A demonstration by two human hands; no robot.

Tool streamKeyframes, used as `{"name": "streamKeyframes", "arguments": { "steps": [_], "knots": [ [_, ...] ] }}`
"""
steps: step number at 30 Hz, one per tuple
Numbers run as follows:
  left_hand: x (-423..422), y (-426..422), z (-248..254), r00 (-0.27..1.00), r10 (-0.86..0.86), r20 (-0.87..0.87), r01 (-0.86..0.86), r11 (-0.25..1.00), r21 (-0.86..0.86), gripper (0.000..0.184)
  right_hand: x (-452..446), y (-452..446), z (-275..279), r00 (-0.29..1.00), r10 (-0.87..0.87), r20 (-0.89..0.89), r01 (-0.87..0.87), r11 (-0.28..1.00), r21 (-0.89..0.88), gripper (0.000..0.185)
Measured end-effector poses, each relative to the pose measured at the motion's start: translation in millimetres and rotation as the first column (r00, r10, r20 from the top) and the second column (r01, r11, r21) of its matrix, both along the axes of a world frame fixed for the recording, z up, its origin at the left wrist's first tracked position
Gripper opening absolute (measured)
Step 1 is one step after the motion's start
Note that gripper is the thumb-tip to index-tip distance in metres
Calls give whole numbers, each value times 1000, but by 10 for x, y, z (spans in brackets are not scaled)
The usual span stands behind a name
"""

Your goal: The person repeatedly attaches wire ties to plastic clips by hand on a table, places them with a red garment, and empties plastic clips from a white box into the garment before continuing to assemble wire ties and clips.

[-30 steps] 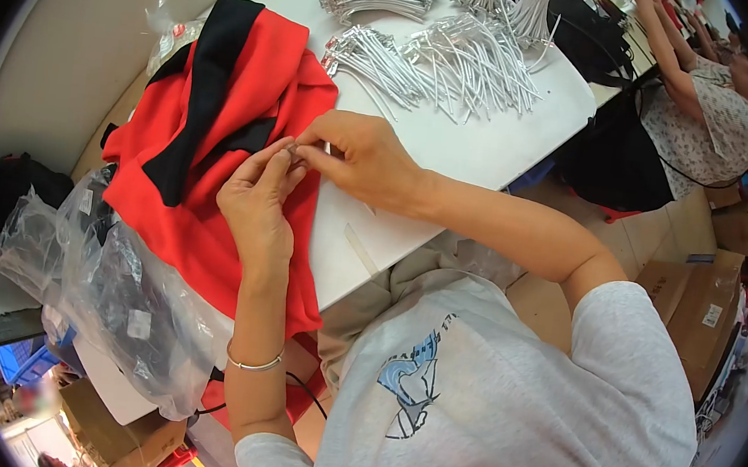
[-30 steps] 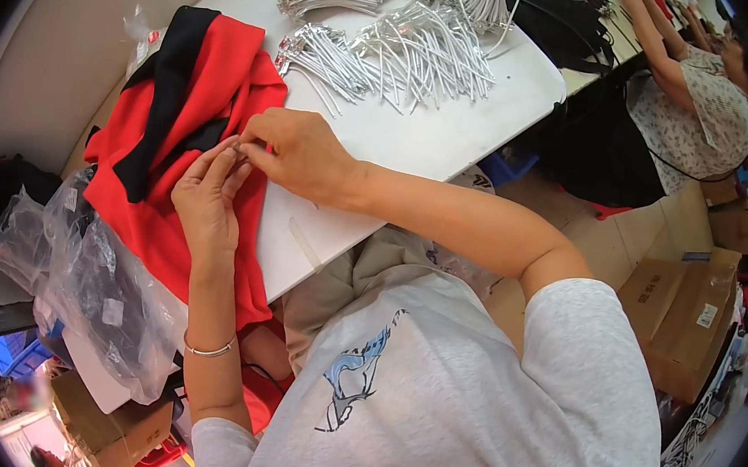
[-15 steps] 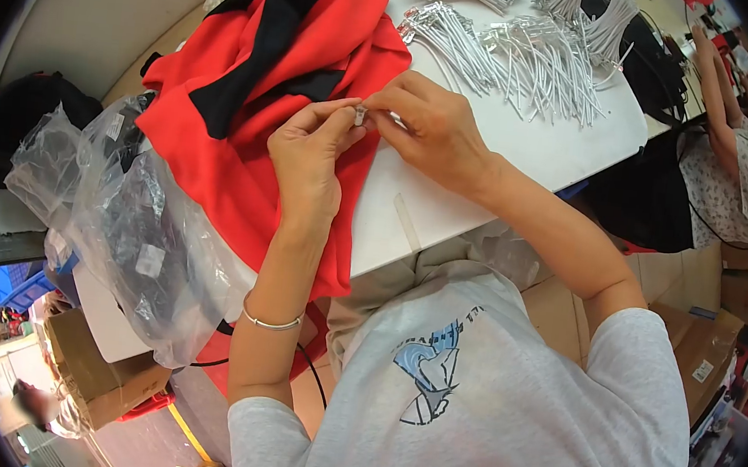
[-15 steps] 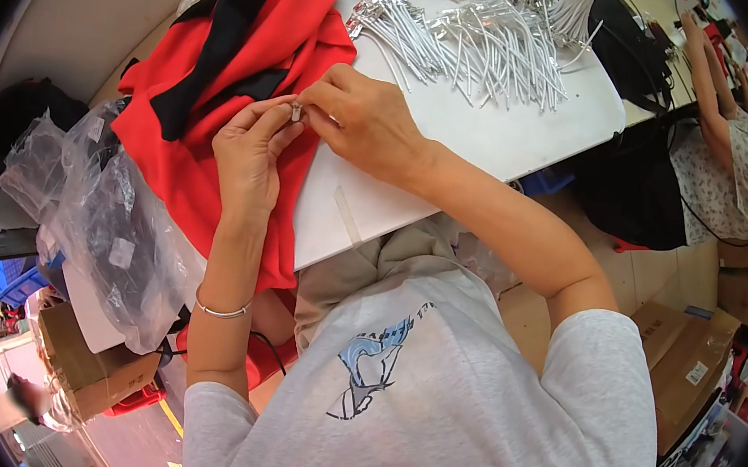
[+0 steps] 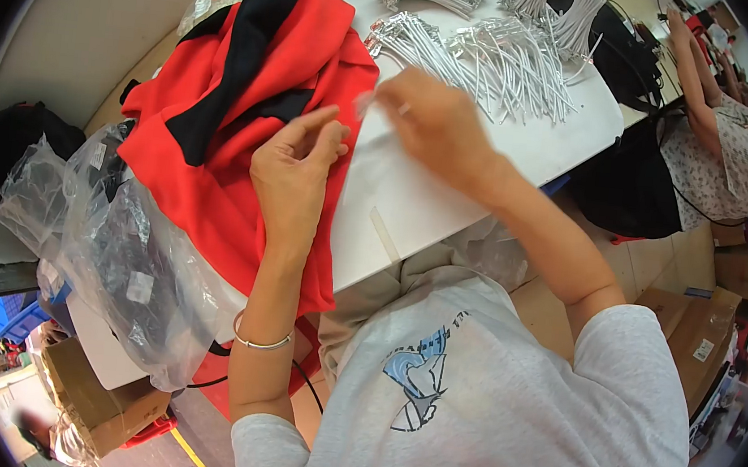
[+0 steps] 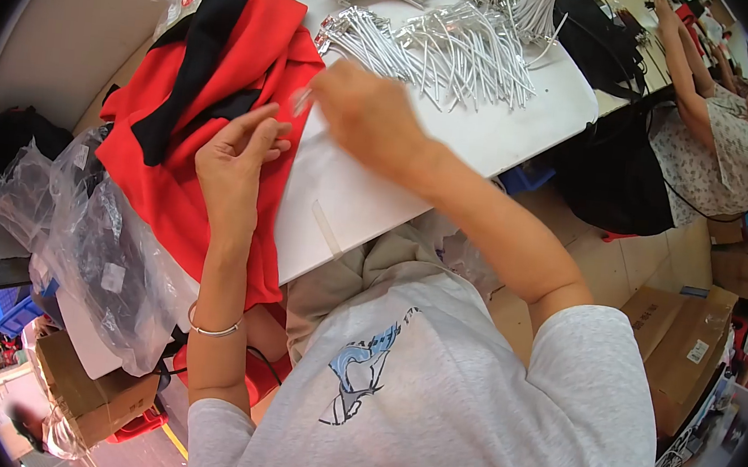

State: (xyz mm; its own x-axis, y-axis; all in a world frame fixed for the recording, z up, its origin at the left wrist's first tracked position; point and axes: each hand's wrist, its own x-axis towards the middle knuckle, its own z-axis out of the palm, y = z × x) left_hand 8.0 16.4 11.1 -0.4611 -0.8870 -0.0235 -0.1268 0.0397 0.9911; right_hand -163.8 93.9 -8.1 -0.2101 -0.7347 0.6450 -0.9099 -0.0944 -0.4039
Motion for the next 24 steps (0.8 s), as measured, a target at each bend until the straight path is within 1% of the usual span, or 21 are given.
{"name": "streamKeyframes", "arguments": {
  "steps": [1, 3, 4, 5, 6, 7, 8, 9, 10, 11, 13, 14, 18, 19, 23, 24],
  "knots": [
    [15, 1, 43, 998, 32, 50, -27, 996, -89, 15, -164, 48, 52, 994, -112, 10, 112, 993, 29, 10],
    [60, -1, 95, 983, 111, 144, -69, 961, -267, 16, -550, 130, 95, 933, -339, -122, 348, 935, 68, 9],
    [94, 2, 94, 982, 116, 146, -74, 961, -267, 16, -690, 192, 118, 904, -401, -150, 419, 900, 118, 9],
    [135, 5, 93, 947, 169, 272, -39, 905, -424, 17, -775, 207, 136, 870, -459, -180, 487, 858, 166, 11],
    [174, 14, 88, 892, 240, 383, 19, 827, -562, 18, -791, 161, 149, 874, -452, -180, 480, 861, 168, 11],
    [211, 22, 83, 818, 323, 475, 102, 732, -674, 19, -796, 115, 153, 894, -425, -139, 442, 889, 124, 12],
    [245, 22, 82, 728, 416, 545, 206, 624, -753, 21, -795, 57, 148, 913, -396, -96, 404, 911, 81, 14],
    [277, -1, 94, 720, 420, 553, 212, 626, -751, 21, -745, -56, 132, 946, -316, -67, 321, 943, 89, 14],
    [307, -51, 119, 756, 350, 553, 199, 682, -704, 19, -699, -173, 104, 972, -233, -35, 236, 967, 96, 14],
    [345, -113, 147, 788, 283, 547, 188, 735, -651, 17, -748, -292, 57, 974, -226, -20, 227, 969, 101, 14],
    [463, -215, 201, 840, 167, 516, 164, 828, -535, 14, -816, -553, -50, 999, -25, -38, 37, 932, 360, 14],
    [524, -244, 200, 831, 179, 527, 161, 829, -535, 14, -772, -586, -81, 1000, -12, -24, 20, 934, 357, 14],
    [704, -318, 106, 798, 159, 582, 362, 644, -673, 9, -689, -657, -145, 987, -123, -108, 141, 973, 182, 13],
    [695, -305, 112, 796, 160, 584, 365, 643, -673, 9, -676, -663, -139, 987, -123, -104, 141, 973, 181, 13],
    [532, -130, 120, 732, 288, 618, 389, 568, -725, 8, -671, -669, -35, 995, -61, 85, 36, 961, 274, 12],
    [516, -128, 115, 734, 287, 616, 388, 567, -726, 8, -627, -650, 42, 995, -63, 83, 38, 961, 274, 12]
  ]
}}
